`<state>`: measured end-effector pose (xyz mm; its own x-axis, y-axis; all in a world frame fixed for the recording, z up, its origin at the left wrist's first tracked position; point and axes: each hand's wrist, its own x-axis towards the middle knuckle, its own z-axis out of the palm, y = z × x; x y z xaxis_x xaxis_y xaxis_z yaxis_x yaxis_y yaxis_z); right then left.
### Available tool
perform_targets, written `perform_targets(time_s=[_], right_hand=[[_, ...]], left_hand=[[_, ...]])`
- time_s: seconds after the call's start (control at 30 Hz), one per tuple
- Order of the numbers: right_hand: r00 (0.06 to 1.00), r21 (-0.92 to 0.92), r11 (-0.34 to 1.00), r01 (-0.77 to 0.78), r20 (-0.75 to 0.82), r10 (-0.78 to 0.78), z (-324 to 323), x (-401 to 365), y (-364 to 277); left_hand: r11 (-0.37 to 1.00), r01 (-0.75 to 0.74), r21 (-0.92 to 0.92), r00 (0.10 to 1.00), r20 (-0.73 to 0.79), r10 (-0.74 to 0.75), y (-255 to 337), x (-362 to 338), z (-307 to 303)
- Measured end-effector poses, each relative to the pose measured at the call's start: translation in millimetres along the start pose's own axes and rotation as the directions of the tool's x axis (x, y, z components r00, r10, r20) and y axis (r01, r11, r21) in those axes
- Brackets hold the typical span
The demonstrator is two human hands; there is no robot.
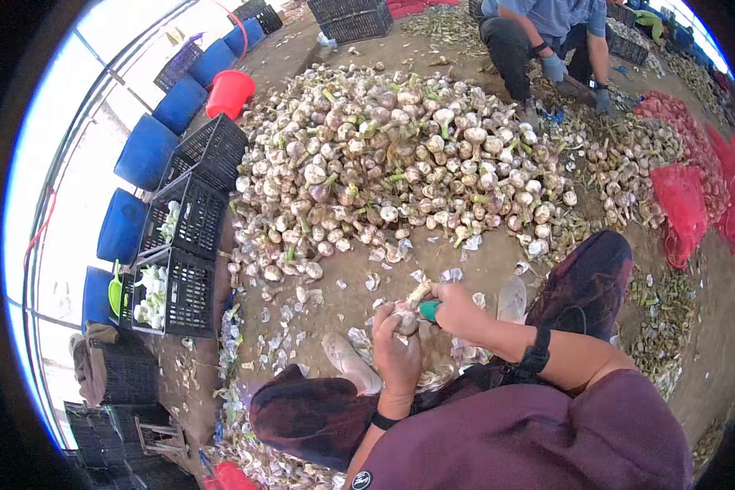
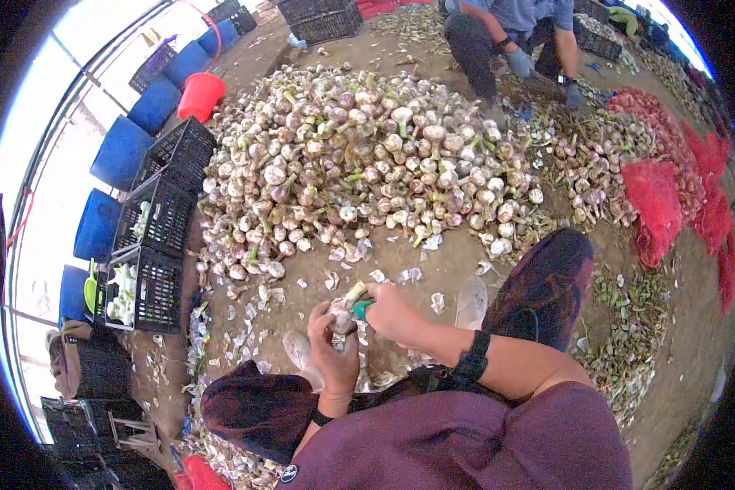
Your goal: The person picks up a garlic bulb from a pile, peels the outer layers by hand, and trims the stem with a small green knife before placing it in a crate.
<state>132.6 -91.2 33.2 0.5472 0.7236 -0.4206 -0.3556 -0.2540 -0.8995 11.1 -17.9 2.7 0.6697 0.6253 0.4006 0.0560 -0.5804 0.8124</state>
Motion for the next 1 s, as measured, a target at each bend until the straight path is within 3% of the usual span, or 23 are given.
perform_targets(time_s=[0.1,0.13,0.2,0.3,0.33,0.4,0.43,0.5,0.53,0.63,0.73,0.83,1.0], right_hand=[[0.999,-0.16,0.987,0.019,0.036,-0.014,-4.3,-9.4,-17.3],[0.996,-0.249,0.965,0.083,0.008,-0.083,-6.0,-7.5,-13.9],[0.973,-0.425,0.884,0.194,-0.029,-0.228,-12.8,-0.3,-1.6],[0.993,-0.44,0.891,0.116,0.023,-0.118,-25.1,5.3,3.4],[0.994,-0.338,0.936,0.103,0.06,-0.088,-25.5,5.3,2.3],[0.99,-0.123,0.991,0.059,0.136,-0.042,-25.5,2.7,-2.3],[0.985,-0.167,0.976,0.138,0.125,-0.118,-24.4,5.5,4.4],[0.956,-0.253,0.923,0.291,0.111,-0.271,-19.0,11.8,17.7],[0.97,-0.26,0.935,0.243,0.097,-0.225,-17.9,11.5,16.9],[0.992,-0.299,0.946,0.126,0.046,-0.118,-10.5,8.0,8.7],[0.991,-0.187,0.977,0.103,0.105,-0.084,-9.8,8.3,11.2],[0.985,-0.303,0.94,0.159,0.107,-0.132,-13.9,3.2,2.2],[0.979,-0.315,0.932,0.182,0.151,-0.14,-15.0,-4.2,-9.3]], left_hand=[[0.966,0.13,-0.223,0.99,-0.017,-0.138,8.1,2.3,0.9],[0.946,0.162,-0.28,0.985,-0.018,-0.174,9.2,3.7,1.0],[0.809,0.3,-0.505,0.946,0.05,-0.32,13.4,7.1,-0.1],[0.524,0.446,-0.726,0.859,0.183,-0.478,7.8,4.3,-1.9],[0.418,0.477,-0.773,0.825,0.231,-0.516,5.7,2.6,-2.6],[0.38,0.481,-0.79,0.819,0.25,-0.517,7.3,4.2,-2.1],[0.36,0.483,-0.798,0.816,0.261,-0.516,9.4,5.6,-1.4],[0.472,0.464,-0.749,0.856,0.241,-0.458,12.2,6.8,-0.4],[0.527,0.45,-0.721,0.874,0.234,-0.426,13.0,7.2,0.1],[0.521,0.489,-0.7,0.855,0.267,-0.444,11.9,4.0,-1.9],[0.467,0.518,-0.717,0.836,0.307,-0.455,8.5,1.7,-6.0],[0.406,0.582,-0.705,0.795,0.387,-0.467,11.4,1.8,-10.8],[0.249,0.557,-0.793,0.787,0.407,-0.463,19.1,3.1,-11.8]])
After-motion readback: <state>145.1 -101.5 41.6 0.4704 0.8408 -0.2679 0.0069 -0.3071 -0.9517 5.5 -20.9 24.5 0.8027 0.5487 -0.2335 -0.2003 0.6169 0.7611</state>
